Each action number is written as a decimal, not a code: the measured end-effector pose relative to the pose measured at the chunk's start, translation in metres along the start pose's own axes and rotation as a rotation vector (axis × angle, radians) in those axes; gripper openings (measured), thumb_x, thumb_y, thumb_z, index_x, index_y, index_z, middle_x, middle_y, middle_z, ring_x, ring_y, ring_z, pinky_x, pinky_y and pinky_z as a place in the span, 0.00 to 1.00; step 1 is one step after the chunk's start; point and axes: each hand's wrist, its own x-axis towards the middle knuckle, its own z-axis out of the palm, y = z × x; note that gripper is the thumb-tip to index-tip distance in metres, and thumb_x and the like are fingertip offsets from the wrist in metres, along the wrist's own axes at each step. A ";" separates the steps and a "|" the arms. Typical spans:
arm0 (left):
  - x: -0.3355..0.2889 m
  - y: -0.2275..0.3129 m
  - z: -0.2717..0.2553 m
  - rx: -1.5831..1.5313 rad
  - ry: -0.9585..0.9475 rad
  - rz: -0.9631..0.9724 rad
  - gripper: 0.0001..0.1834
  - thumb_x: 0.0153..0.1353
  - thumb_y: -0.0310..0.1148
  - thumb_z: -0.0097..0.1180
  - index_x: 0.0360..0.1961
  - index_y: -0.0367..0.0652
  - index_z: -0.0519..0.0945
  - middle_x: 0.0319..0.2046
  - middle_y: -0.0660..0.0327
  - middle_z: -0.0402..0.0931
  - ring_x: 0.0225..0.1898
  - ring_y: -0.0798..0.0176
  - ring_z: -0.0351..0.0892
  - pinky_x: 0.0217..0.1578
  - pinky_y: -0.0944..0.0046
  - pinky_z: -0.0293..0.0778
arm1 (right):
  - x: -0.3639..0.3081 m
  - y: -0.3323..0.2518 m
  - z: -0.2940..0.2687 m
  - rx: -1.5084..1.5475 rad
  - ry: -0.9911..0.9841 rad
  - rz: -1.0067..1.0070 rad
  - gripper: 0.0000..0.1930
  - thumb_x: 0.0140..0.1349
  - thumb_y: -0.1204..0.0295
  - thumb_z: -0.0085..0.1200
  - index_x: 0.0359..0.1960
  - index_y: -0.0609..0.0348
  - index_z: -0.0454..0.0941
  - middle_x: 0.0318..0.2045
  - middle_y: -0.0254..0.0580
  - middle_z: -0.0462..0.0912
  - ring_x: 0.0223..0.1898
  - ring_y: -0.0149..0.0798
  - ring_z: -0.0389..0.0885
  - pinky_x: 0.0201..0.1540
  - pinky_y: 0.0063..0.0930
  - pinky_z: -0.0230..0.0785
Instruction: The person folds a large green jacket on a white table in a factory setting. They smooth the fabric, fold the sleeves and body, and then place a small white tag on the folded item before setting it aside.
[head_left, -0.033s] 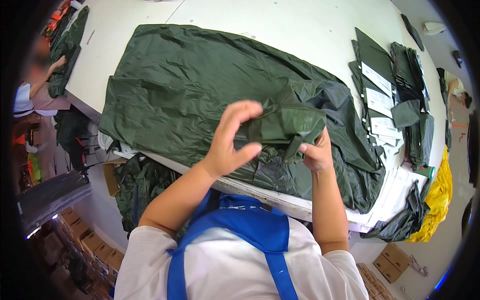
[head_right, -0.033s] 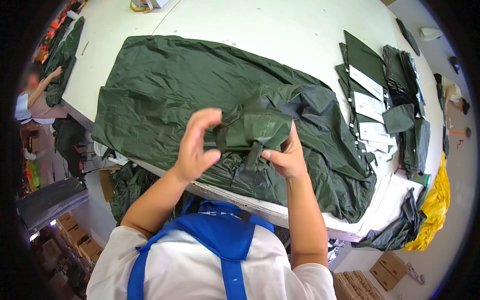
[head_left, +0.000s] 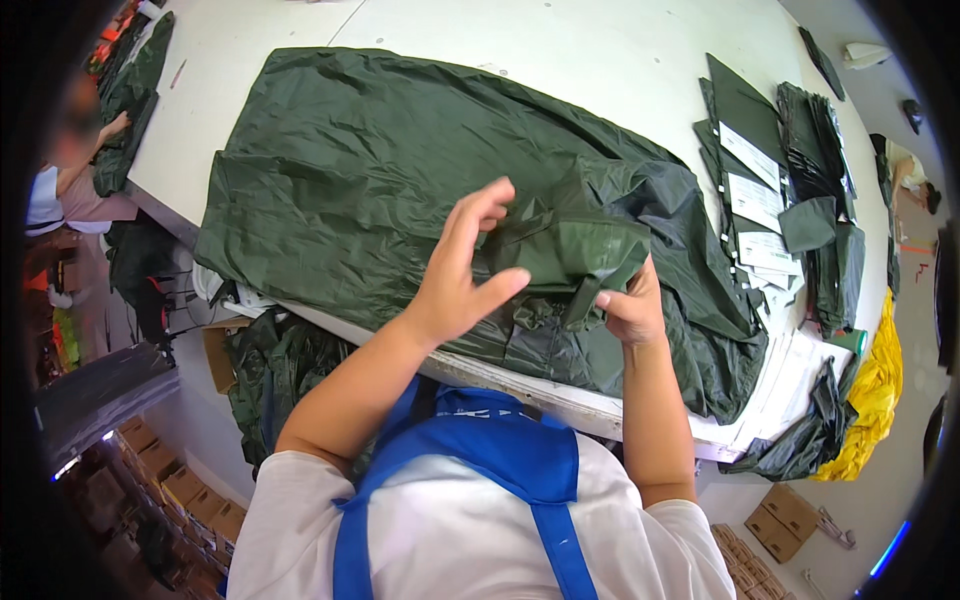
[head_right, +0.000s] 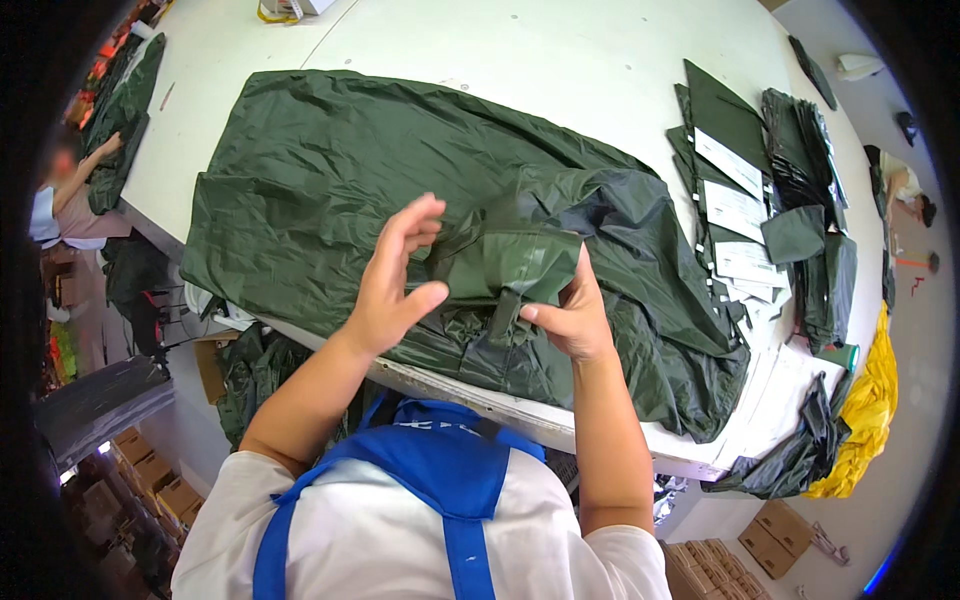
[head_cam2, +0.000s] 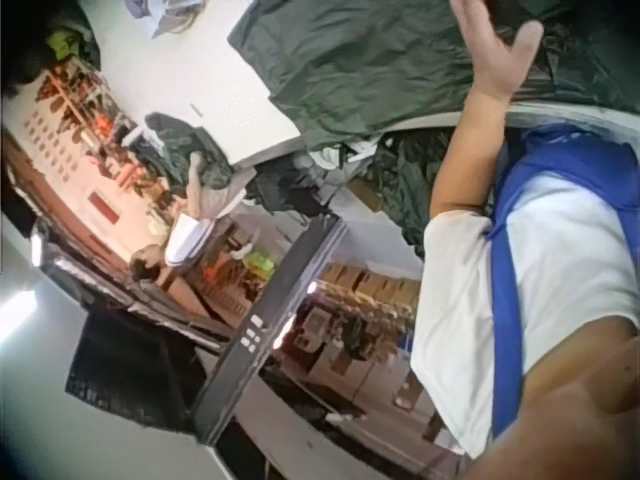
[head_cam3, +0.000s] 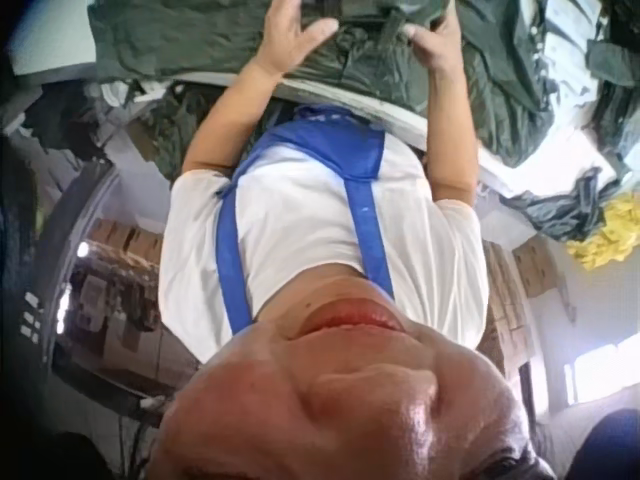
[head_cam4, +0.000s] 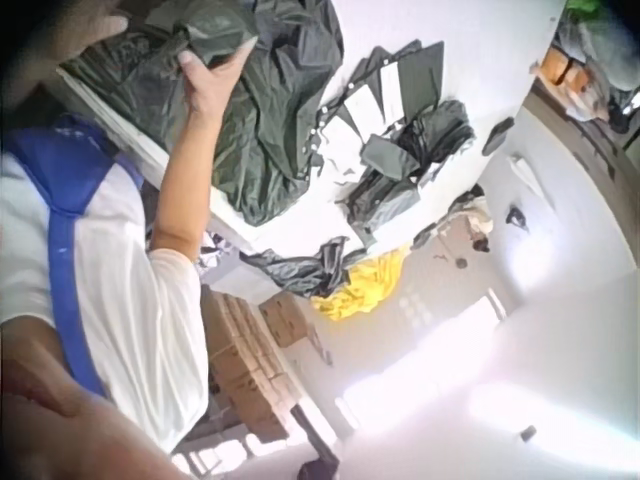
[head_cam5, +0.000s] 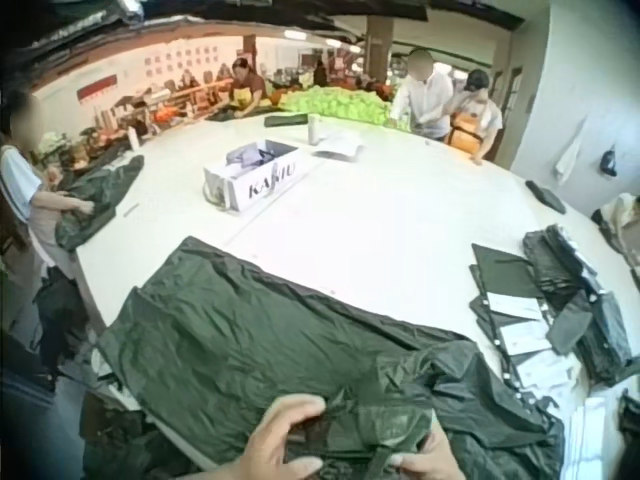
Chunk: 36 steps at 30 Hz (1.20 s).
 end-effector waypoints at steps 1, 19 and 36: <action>0.003 0.006 0.005 -0.096 0.012 -0.155 0.40 0.52 0.43 0.64 0.63 0.39 0.63 0.50 0.54 0.70 0.53 0.56 0.70 0.59 0.58 0.59 | -0.008 -0.001 -0.001 -0.011 -0.010 -0.004 0.43 0.37 0.82 0.66 0.60 0.55 0.60 0.51 0.35 0.73 0.53 0.34 0.71 0.57 0.31 0.62; 0.022 0.057 0.060 -0.267 -0.444 -0.551 0.11 0.54 0.19 0.55 0.39 0.39 0.73 0.37 0.63 0.76 0.40 0.73 0.73 0.44 0.71 0.68 | -0.235 -0.070 -0.420 -1.367 1.546 -0.088 0.19 0.58 0.71 0.52 0.52 0.63 0.74 0.44 0.52 0.79 0.46 0.47 0.78 0.51 0.35 0.68; 0.026 0.085 0.098 -0.161 -0.537 -0.511 0.10 0.59 0.22 0.55 0.42 0.34 0.78 0.40 0.63 0.78 0.42 0.73 0.75 0.46 0.72 0.70 | -0.105 -0.084 -0.096 -1.253 0.229 -0.471 0.20 0.58 0.72 0.55 0.54 0.55 0.76 0.35 0.42 0.78 0.35 0.39 0.74 0.43 0.29 0.68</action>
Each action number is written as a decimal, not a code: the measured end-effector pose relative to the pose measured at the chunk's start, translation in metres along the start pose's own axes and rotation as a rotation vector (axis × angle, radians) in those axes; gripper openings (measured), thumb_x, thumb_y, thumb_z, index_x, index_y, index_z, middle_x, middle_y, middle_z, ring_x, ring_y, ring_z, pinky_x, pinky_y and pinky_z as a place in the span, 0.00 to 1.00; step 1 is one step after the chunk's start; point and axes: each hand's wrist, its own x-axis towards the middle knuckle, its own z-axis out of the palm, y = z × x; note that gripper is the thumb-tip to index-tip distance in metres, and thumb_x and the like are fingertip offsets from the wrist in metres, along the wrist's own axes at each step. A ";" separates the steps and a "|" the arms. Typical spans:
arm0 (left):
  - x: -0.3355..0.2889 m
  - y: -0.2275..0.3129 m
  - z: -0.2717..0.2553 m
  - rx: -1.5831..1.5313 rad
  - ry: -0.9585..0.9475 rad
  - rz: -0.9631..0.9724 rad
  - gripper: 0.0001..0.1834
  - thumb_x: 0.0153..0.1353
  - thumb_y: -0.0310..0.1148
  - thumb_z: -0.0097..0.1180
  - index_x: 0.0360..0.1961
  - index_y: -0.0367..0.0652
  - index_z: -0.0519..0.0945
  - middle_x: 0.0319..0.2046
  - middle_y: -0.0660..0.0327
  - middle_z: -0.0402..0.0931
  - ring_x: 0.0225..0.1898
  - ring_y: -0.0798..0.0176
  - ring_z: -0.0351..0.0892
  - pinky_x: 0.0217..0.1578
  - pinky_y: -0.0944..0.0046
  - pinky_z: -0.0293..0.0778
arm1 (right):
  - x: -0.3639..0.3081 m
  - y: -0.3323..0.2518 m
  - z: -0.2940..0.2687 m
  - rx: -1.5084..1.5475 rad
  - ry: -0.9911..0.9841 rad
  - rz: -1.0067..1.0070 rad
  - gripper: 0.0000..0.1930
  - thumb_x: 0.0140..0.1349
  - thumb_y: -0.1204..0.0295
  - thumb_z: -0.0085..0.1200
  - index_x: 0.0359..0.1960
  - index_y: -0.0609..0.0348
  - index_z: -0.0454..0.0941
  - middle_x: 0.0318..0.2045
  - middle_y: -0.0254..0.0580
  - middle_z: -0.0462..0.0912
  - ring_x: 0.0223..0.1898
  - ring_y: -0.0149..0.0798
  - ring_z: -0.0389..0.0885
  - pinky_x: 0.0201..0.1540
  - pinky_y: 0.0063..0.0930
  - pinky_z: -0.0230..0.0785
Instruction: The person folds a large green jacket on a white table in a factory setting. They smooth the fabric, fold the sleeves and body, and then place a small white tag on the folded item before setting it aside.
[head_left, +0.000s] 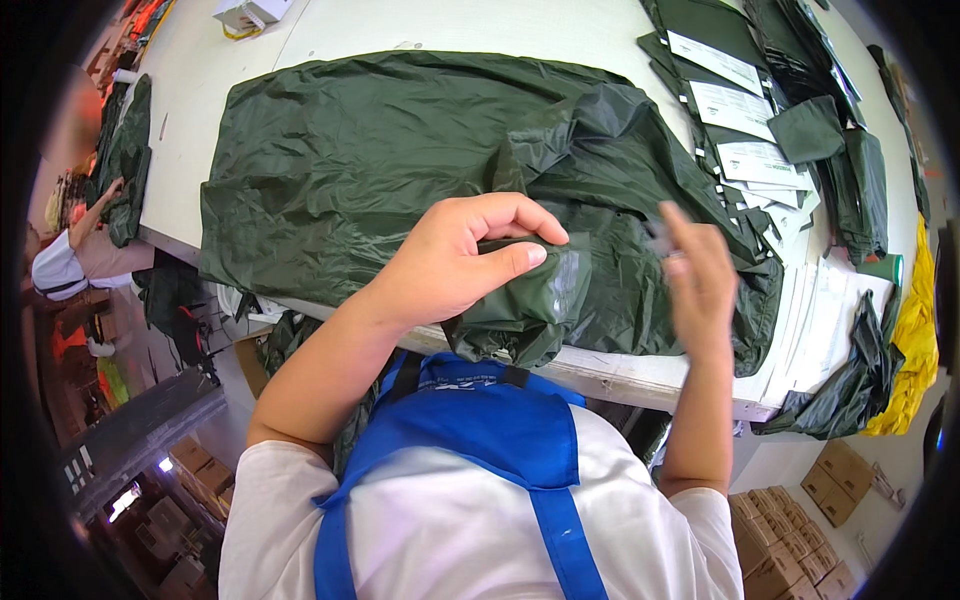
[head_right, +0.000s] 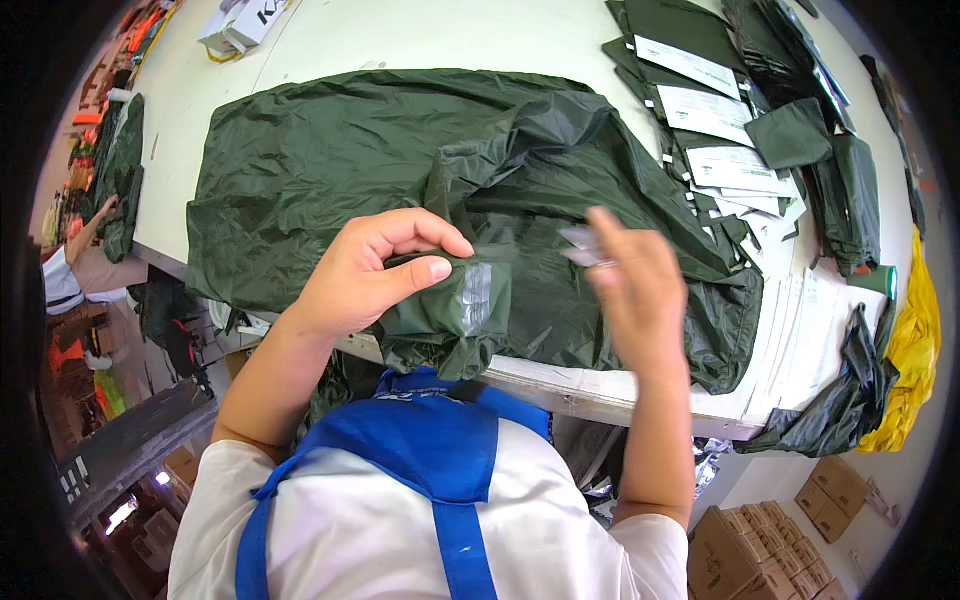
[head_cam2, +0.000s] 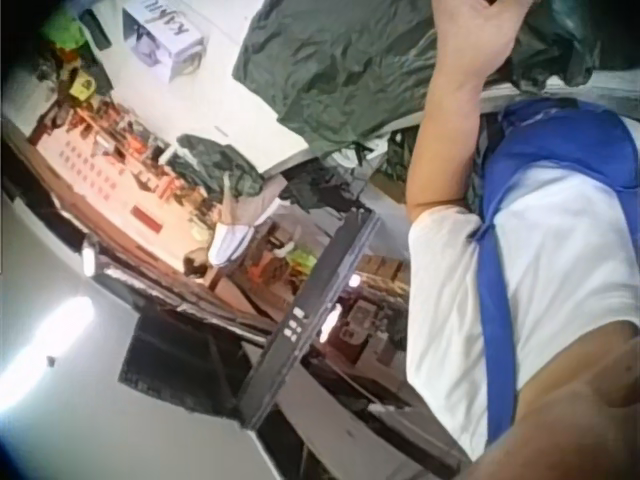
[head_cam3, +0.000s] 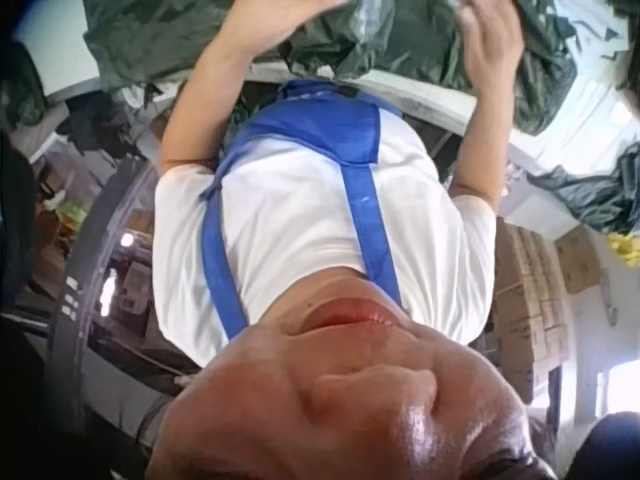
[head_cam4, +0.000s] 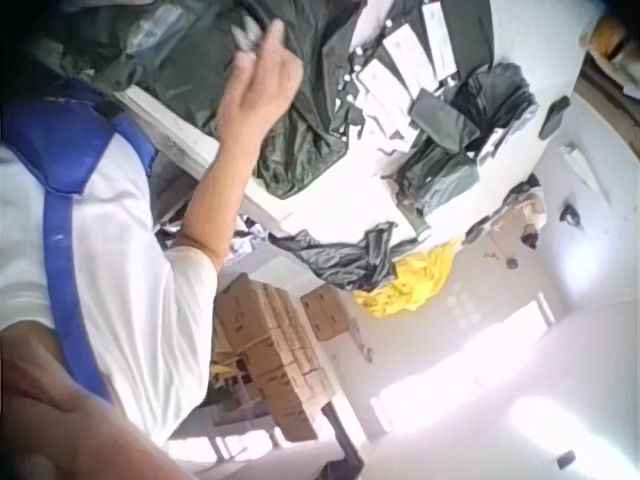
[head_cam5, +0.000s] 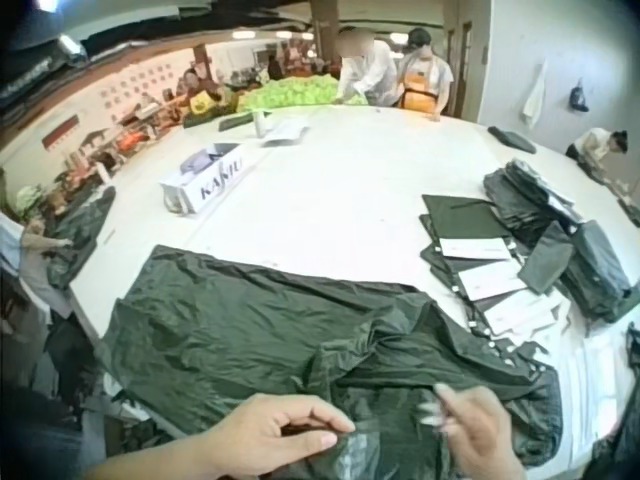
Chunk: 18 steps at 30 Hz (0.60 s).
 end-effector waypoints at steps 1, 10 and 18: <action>-0.002 0.001 -0.001 -0.015 0.002 -0.008 0.09 0.59 0.23 0.55 0.42 0.34 0.78 0.39 0.63 0.78 0.42 0.74 0.75 0.45 0.73 0.70 | 0.002 -0.012 0.010 0.062 -0.021 -0.037 0.26 0.49 0.77 0.61 0.54 0.54 0.77 0.32 0.41 0.76 0.33 0.40 0.73 0.39 0.30 0.68; -0.021 0.004 -0.008 0.032 0.029 0.038 0.10 0.60 0.22 0.53 0.43 0.34 0.76 0.37 0.63 0.79 0.40 0.75 0.76 0.42 0.73 0.70 | 0.013 -0.053 0.029 0.124 -0.122 -0.146 0.25 0.45 0.75 0.65 0.50 0.53 0.80 0.30 0.36 0.77 0.31 0.38 0.72 0.35 0.29 0.66; -0.029 0.007 -0.011 0.107 0.034 0.106 0.09 0.60 0.21 0.54 0.43 0.35 0.76 0.36 0.63 0.79 0.40 0.74 0.77 0.42 0.73 0.70 | 0.010 -0.067 0.034 0.143 -0.119 -0.104 0.24 0.45 0.75 0.65 0.49 0.53 0.80 0.29 0.36 0.77 0.30 0.38 0.71 0.35 0.29 0.65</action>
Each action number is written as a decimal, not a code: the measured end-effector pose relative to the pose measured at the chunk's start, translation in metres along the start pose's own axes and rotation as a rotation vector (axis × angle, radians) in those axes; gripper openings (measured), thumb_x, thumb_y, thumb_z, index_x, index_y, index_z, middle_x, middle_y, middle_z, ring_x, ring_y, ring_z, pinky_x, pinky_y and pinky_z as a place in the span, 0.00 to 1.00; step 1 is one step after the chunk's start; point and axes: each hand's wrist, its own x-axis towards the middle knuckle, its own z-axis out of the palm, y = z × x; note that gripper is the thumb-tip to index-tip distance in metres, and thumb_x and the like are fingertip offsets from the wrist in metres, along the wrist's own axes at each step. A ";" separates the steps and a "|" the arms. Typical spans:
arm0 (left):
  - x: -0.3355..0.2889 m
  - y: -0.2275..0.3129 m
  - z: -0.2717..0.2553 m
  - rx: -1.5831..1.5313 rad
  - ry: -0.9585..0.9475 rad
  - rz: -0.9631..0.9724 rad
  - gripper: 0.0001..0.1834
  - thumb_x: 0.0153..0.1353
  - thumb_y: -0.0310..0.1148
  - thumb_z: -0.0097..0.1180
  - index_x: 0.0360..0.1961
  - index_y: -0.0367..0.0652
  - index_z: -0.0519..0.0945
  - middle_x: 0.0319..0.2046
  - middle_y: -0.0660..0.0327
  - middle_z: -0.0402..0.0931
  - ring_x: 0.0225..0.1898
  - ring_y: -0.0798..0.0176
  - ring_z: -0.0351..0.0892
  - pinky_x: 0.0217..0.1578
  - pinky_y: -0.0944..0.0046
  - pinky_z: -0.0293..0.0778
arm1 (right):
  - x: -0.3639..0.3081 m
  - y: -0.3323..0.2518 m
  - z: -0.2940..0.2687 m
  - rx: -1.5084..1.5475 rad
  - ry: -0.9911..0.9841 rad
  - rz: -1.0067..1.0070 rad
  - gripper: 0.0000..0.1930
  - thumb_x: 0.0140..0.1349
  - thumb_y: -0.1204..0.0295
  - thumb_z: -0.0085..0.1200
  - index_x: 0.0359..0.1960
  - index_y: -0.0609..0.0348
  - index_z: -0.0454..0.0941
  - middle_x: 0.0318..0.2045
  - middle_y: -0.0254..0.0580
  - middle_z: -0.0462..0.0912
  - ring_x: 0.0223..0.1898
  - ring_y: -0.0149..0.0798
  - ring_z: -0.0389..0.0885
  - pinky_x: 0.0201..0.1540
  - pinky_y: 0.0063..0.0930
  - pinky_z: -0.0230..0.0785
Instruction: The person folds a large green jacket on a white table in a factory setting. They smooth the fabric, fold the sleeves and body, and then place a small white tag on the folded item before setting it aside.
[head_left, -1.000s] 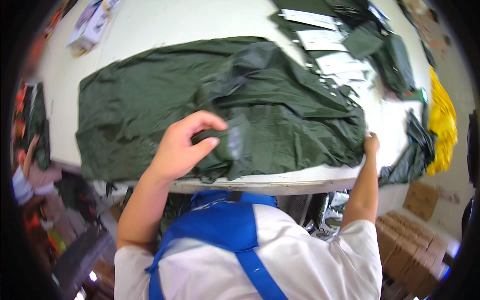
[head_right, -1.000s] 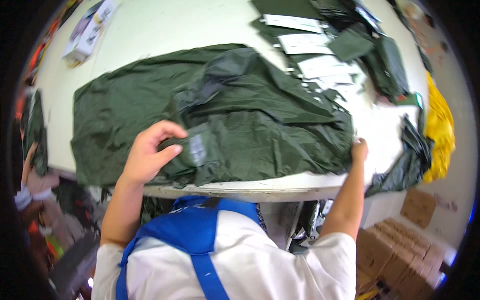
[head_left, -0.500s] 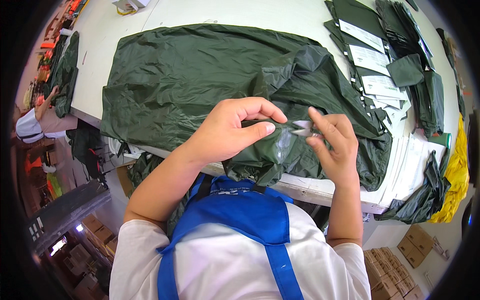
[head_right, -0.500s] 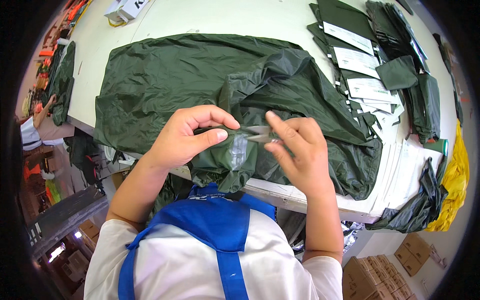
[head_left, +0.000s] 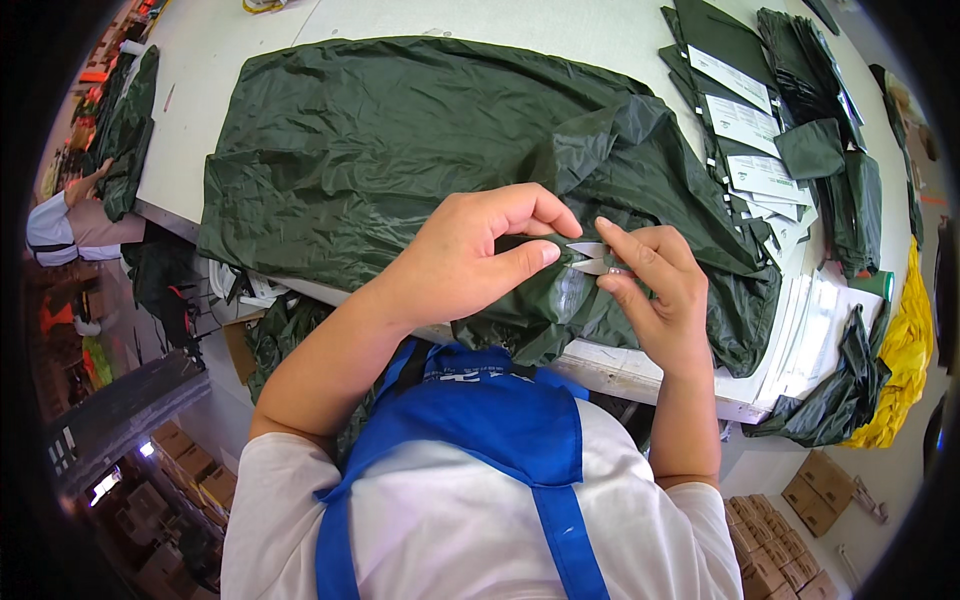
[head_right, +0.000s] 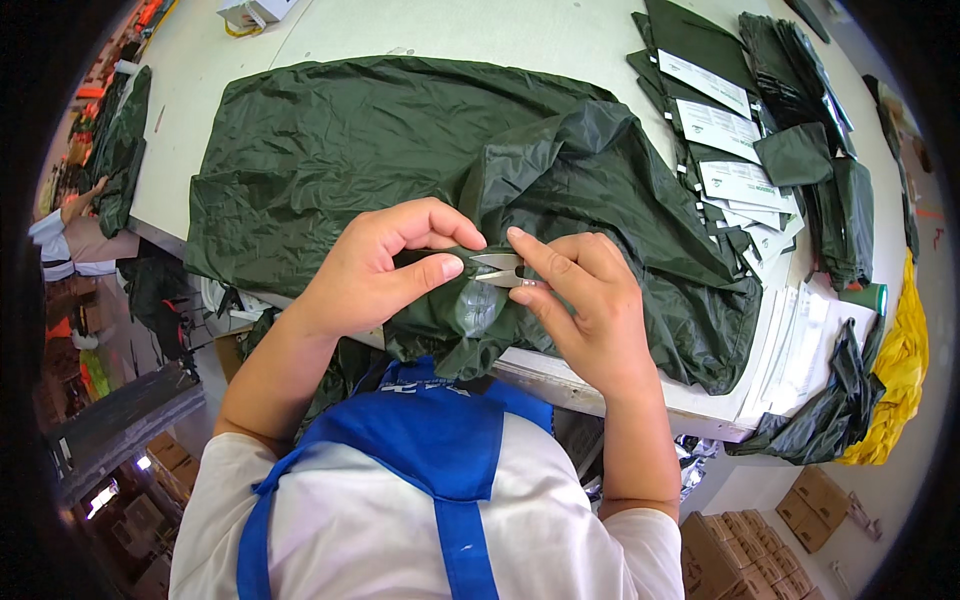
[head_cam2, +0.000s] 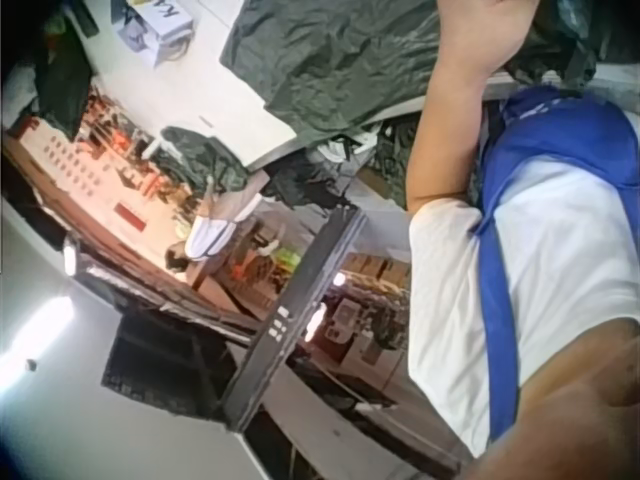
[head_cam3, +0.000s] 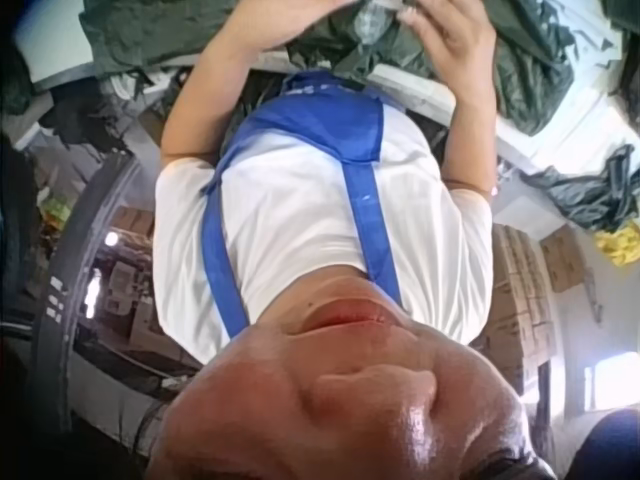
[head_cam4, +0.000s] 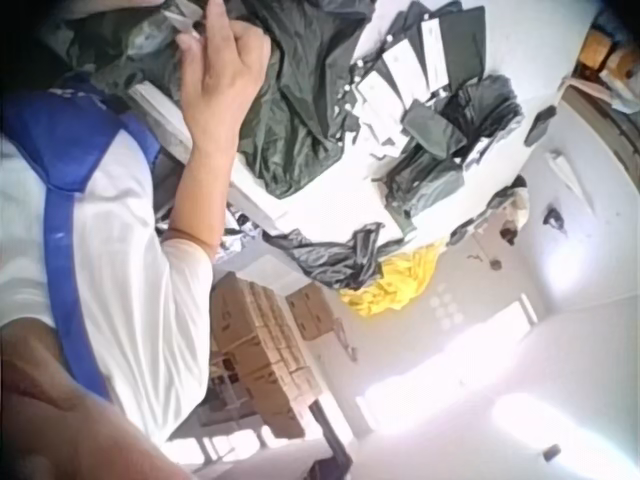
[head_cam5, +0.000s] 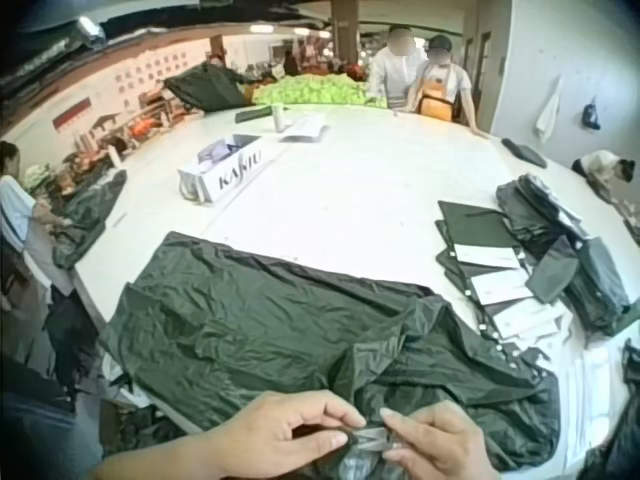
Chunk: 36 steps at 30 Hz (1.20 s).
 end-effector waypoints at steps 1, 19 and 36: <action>0.000 0.001 0.000 -0.005 -0.006 -0.005 0.09 0.60 0.21 0.54 0.43 0.35 0.76 0.37 0.63 0.79 0.40 0.74 0.77 0.42 0.73 0.70 | 0.000 0.000 0.001 0.002 0.008 -0.001 0.24 0.45 0.75 0.65 0.49 0.53 0.81 0.29 0.36 0.77 0.30 0.38 0.71 0.34 0.29 0.65; -0.002 -0.004 -0.005 -0.086 -0.018 -0.037 0.13 0.56 0.20 0.55 0.44 0.35 0.75 0.39 0.63 0.78 0.41 0.75 0.75 0.44 0.73 0.69 | 0.026 0.116 -0.021 0.148 0.553 0.465 0.18 0.63 0.67 0.54 0.52 0.62 0.76 0.37 0.34 0.80 0.33 0.25 0.72 0.41 0.19 0.68; 0.014 -0.010 -0.005 -0.242 0.048 -0.124 0.10 0.65 0.26 0.47 0.45 0.37 0.76 0.39 0.66 0.76 0.41 0.77 0.72 0.44 0.74 0.68 | 0.019 -0.023 0.032 -0.279 0.154 -0.274 0.15 0.39 0.70 0.68 0.32 0.53 0.81 0.34 0.32 0.74 0.37 0.39 0.72 0.40 0.32 0.58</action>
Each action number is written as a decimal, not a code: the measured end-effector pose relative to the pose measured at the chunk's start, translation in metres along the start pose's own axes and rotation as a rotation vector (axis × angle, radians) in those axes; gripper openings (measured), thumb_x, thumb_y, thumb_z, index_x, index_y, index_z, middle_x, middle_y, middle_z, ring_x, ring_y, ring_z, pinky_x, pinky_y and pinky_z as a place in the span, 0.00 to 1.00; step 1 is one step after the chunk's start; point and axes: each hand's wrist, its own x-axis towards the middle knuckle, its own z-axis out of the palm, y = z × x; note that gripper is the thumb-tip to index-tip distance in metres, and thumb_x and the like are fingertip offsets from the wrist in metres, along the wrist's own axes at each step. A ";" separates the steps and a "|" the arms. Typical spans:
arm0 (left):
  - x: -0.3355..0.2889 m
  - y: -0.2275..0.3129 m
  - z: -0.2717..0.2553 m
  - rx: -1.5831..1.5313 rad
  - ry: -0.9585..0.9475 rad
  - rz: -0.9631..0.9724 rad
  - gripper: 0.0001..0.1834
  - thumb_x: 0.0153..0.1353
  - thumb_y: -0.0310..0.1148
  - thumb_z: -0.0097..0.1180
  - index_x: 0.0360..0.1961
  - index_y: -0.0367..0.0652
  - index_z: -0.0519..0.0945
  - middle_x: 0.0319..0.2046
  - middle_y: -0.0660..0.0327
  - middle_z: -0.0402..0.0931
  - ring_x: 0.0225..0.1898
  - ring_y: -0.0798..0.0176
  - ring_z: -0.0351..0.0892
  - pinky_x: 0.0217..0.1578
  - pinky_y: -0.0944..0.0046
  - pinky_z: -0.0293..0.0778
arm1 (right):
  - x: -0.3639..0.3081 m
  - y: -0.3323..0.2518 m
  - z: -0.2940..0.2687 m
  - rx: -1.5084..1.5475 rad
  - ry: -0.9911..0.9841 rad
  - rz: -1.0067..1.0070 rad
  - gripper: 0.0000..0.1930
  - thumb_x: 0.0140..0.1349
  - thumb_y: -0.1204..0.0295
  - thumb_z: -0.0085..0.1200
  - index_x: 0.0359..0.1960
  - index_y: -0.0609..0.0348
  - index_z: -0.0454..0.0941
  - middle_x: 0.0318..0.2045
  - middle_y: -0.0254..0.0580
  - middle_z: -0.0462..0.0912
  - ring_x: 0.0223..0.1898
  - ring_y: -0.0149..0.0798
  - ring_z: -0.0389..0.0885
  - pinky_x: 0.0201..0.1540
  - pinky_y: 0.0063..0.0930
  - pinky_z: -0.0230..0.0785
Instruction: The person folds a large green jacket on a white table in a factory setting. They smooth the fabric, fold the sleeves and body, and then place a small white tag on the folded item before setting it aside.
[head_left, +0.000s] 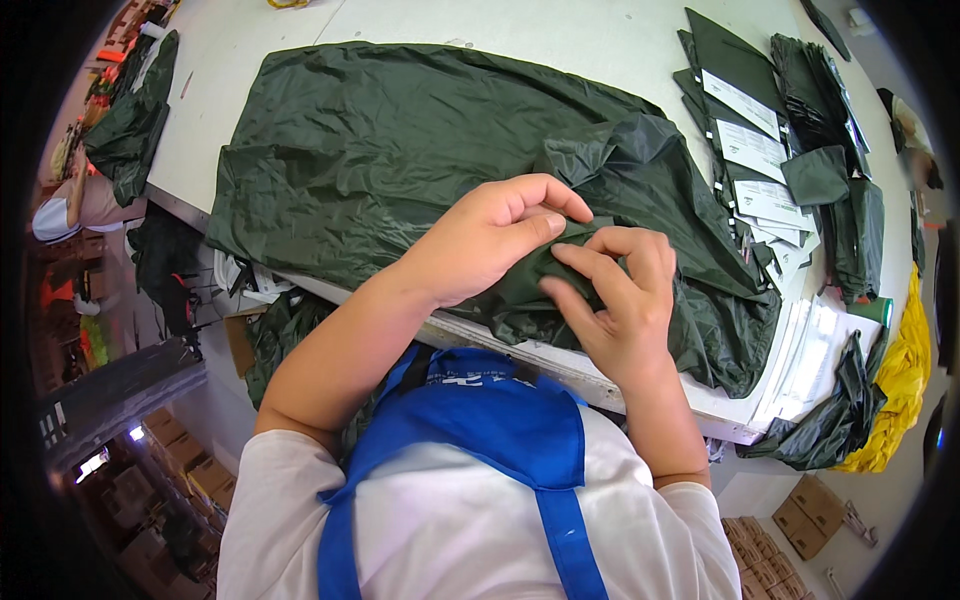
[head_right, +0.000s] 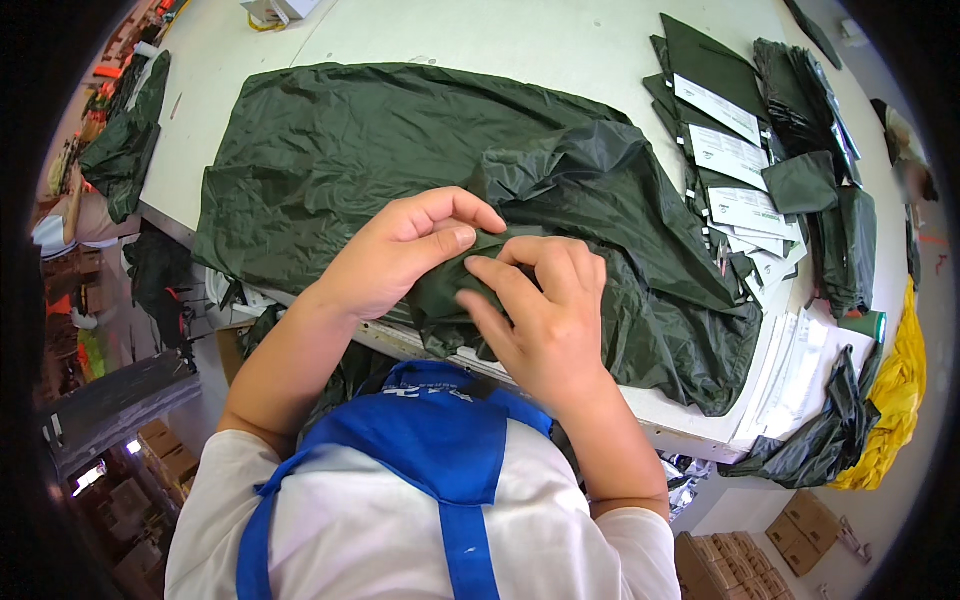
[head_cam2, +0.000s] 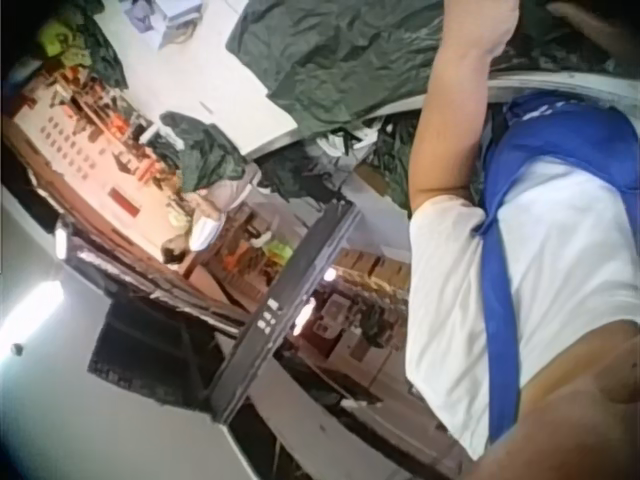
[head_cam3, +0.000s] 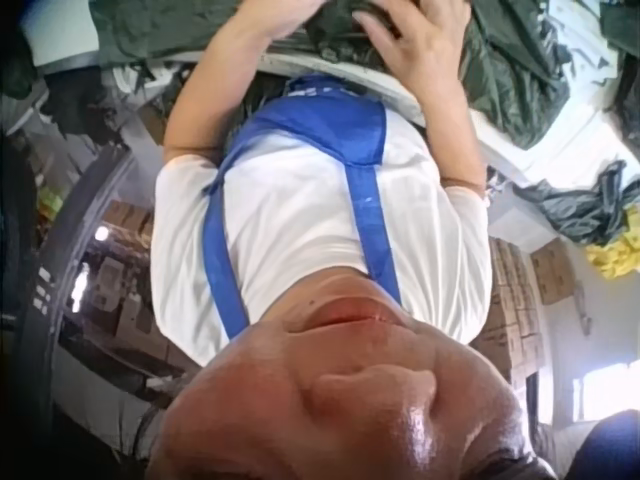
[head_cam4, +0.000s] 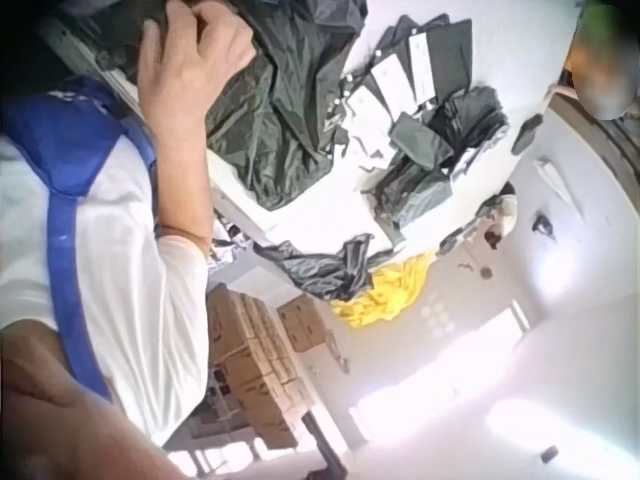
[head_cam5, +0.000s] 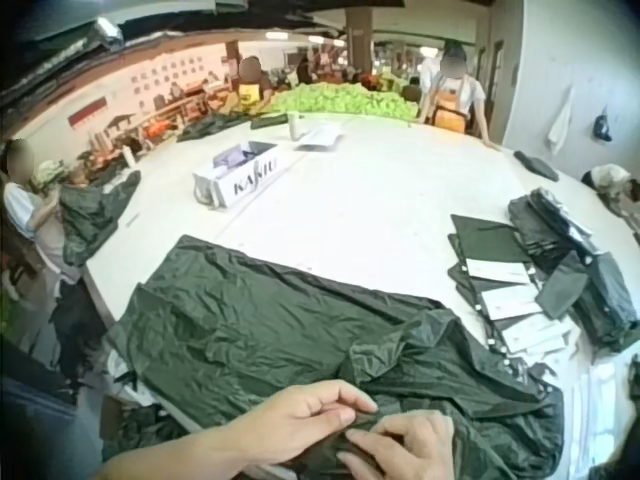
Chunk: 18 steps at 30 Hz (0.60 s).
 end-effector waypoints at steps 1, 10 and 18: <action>0.000 -0.001 0.000 -0.009 0.001 0.008 0.10 0.65 0.26 0.47 0.45 0.37 0.76 0.39 0.66 0.76 0.41 0.77 0.72 0.44 0.74 0.68 | -0.001 -0.001 0.006 -0.061 0.039 -0.025 0.14 0.39 0.71 0.68 0.31 0.52 0.81 0.33 0.32 0.74 0.36 0.39 0.72 0.40 0.32 0.58; -0.011 -0.003 -0.013 -0.090 -0.021 0.036 0.09 0.63 0.25 0.49 0.45 0.38 0.75 0.38 0.66 0.76 0.40 0.76 0.73 0.44 0.73 0.69 | -0.032 0.016 -0.039 1.240 -0.380 0.082 0.09 0.56 0.66 0.58 0.24 0.59 0.80 0.21 0.35 0.78 0.28 0.38 0.74 0.34 0.30 0.63; -0.018 -0.007 -0.010 0.066 -0.107 0.312 0.16 0.51 0.17 0.56 0.42 0.40 0.75 0.43 0.62 0.76 0.45 0.69 0.76 0.51 0.69 0.69 | -0.056 0.025 0.039 1.510 -0.105 0.775 0.59 0.28 0.71 0.76 0.67 0.60 0.53 0.60 0.38 0.65 0.61 0.37 0.65 0.61 0.32 0.56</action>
